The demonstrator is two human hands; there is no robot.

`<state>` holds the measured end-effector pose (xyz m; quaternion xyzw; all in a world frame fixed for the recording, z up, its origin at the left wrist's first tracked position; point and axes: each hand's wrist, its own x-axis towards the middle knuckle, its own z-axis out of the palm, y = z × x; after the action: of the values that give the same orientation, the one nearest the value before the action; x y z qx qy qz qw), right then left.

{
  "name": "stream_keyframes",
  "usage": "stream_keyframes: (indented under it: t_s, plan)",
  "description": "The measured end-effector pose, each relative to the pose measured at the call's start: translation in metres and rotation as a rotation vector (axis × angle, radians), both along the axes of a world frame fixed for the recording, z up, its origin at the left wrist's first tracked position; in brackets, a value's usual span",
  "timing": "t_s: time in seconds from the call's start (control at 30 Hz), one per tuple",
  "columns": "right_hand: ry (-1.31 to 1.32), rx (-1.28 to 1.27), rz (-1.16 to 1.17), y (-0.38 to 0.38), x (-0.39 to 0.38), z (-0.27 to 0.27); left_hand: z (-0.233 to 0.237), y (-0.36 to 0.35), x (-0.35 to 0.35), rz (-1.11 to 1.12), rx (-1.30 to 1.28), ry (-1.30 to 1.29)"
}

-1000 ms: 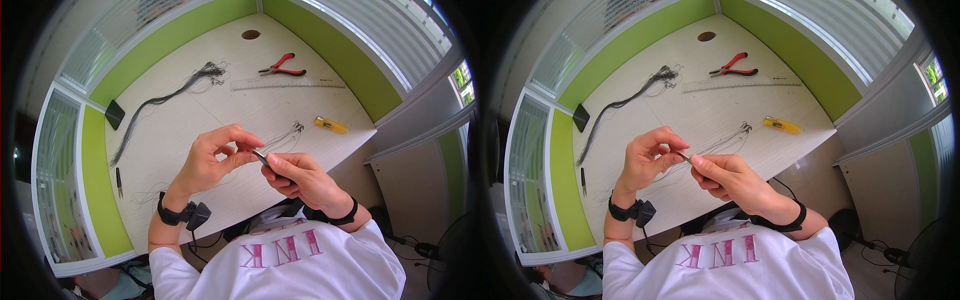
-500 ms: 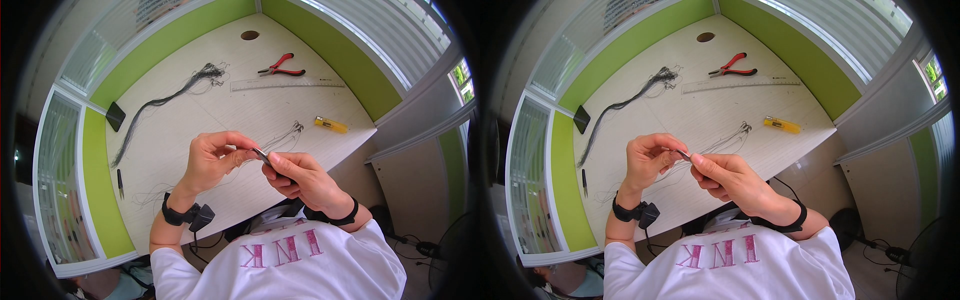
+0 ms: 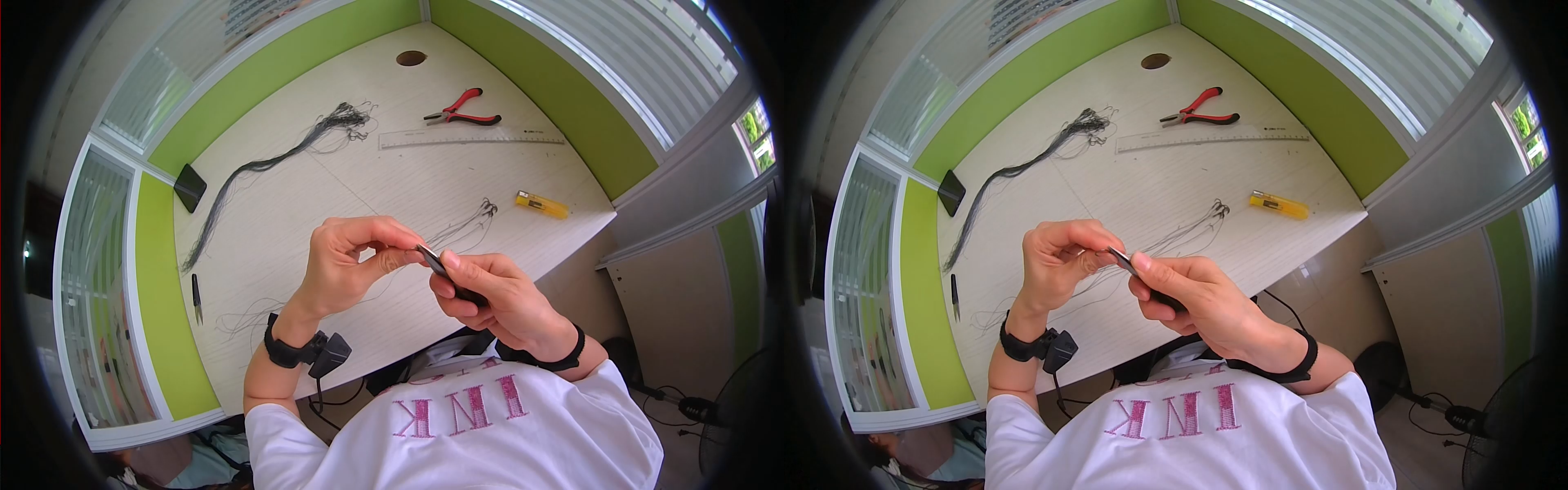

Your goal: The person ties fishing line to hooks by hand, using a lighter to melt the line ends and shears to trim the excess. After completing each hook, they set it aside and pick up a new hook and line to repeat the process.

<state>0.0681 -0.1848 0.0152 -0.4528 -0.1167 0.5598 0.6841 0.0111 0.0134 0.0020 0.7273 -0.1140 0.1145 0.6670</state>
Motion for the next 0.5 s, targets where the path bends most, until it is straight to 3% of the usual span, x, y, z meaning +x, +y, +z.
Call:
stream_keyframes:
  t_s: [0.27, 0.5]
  plan:
    - [0.005, -0.008, -0.010, 0.0005, 0.0008, -0.0057, 0.0055, 0.0023, -0.0008, -0.025, 0.124, 0.012]
    - [-0.004, 0.000, -0.031, 0.0020, -0.0018, -0.0086, 0.0014, -0.0010, 0.0001, 0.003, 0.051, -0.051]
